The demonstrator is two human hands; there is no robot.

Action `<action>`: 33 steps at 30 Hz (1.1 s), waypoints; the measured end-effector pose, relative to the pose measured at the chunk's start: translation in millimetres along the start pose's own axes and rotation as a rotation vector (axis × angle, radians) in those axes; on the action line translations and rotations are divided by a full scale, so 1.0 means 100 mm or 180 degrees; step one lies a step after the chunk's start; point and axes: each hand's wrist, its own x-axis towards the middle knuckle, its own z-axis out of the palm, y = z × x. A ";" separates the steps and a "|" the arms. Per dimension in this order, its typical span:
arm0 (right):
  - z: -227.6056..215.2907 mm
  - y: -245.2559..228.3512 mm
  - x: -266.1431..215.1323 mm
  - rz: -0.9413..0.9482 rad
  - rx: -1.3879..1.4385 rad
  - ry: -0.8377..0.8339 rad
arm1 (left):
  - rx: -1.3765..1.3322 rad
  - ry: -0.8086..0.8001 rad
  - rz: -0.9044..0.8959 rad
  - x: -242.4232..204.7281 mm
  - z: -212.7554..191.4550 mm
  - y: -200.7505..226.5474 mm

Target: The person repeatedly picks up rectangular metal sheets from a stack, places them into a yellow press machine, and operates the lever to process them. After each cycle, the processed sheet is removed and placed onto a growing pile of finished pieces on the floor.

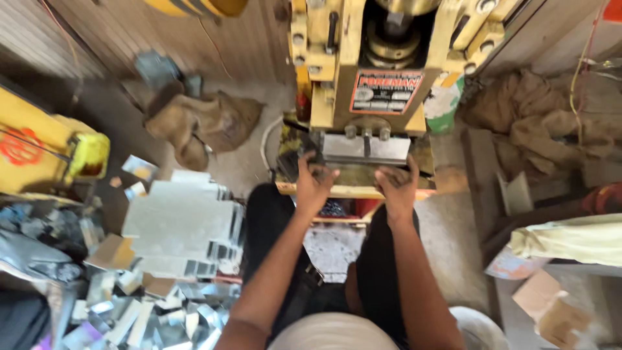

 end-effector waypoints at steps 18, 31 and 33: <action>-0.20 0.07 -0.52 0.0395 0.0081 0.0577 | -0.1226 -0.1228 -0.1043 -0.90 -0.60 -0.28; 1.05 -0.14 -1.55 0.0135 0.0187 -0.2816 | -0.0114 0.0425 -0.1629 -1.50 -2.20 0.09; 1.06 -0.07 -1.57 0.0565 -0.0071 -0.3162 | -0.0377 0.0688 -0.1849 -1.76 -2.45 0.01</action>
